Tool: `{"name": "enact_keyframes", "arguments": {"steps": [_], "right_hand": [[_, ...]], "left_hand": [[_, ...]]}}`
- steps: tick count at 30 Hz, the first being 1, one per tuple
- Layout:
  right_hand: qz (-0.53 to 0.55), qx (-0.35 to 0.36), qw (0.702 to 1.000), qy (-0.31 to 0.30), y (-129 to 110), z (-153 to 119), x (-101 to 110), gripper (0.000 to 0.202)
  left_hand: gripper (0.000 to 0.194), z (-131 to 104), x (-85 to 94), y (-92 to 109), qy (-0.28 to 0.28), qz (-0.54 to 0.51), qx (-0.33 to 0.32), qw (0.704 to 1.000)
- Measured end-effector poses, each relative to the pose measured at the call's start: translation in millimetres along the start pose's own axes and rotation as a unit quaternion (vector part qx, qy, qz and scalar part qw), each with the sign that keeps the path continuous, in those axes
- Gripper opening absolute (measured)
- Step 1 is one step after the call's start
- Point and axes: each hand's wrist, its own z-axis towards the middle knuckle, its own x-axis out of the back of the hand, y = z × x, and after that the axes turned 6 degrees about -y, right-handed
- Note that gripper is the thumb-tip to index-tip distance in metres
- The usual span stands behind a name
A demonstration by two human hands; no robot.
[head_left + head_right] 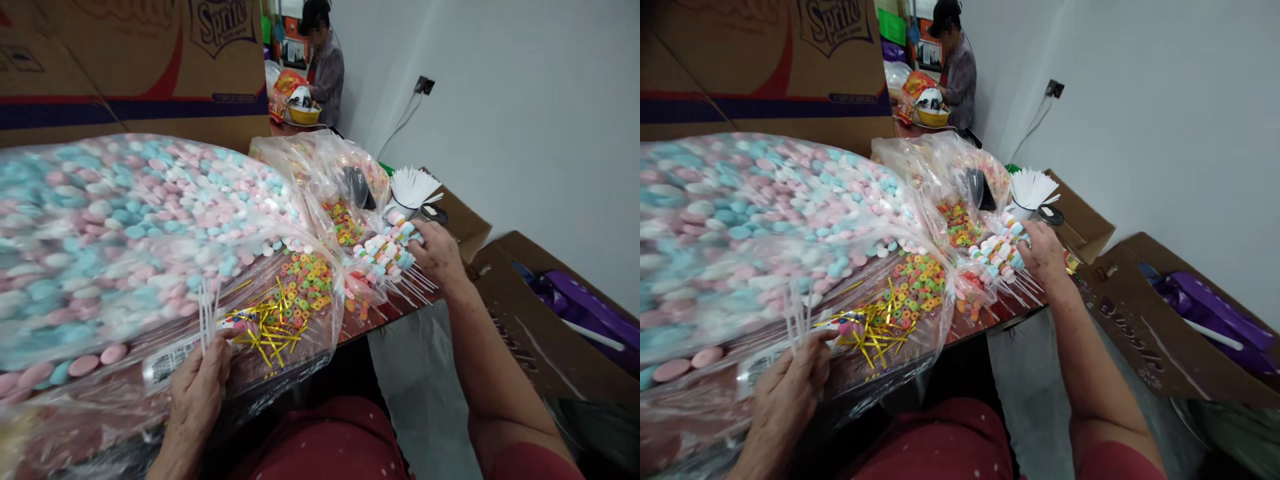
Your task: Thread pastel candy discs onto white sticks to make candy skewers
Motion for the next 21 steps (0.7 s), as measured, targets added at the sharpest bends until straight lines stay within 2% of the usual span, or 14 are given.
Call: {"name": "enact_keyframes", "arguments": {"steps": [4,5,7,10,13,14,17,19,21], "right_hand": [[-0.072,0.009,0.995,-0.064,19,-1,-17,0.031],[-0.081,0.015,0.995,-0.058,19,-1,-20,0.029],[-0.091,0.017,0.996,0.002,13,1,-21,0.029],[-0.051,0.060,0.994,0.076,-14,8,-18,0.027],[0.043,0.135,0.984,0.108,-60,12,-17,0.027],[0.088,0.168,0.977,0.098,-78,13,-18,0.025],[0.203,0.263,0.943,-0.004,-129,16,-33,0.023],[0.222,0.312,0.919,-0.089,-160,18,-49,0.026],[0.201,0.333,0.907,-0.159,-188,22,-68,0.029]], "left_hand": [[0.037,3,-4.2,1,0.026,-0.030,-0.014,0.999],[0.035,4,-4.2,1,0.026,-0.033,-0.011,0.999],[0.032,5,-3.4,-2,0.024,-0.038,-0.014,0.999],[0.027,7,-2.1,-3,0.014,-0.036,-0.021,0.999],[0.028,6,-2.3,-2,0.016,-0.046,-0.029,0.998],[0.029,6,-2.5,-2,0.018,-0.049,-0.031,0.998],[0.029,6,-2.4,-3,0.019,-0.046,-0.036,0.998],[0.027,7,-1.9,-4,0.016,-0.049,-0.038,0.998],[0.027,9,-1.7,-5,0.015,-0.065,-0.038,0.997]]}}
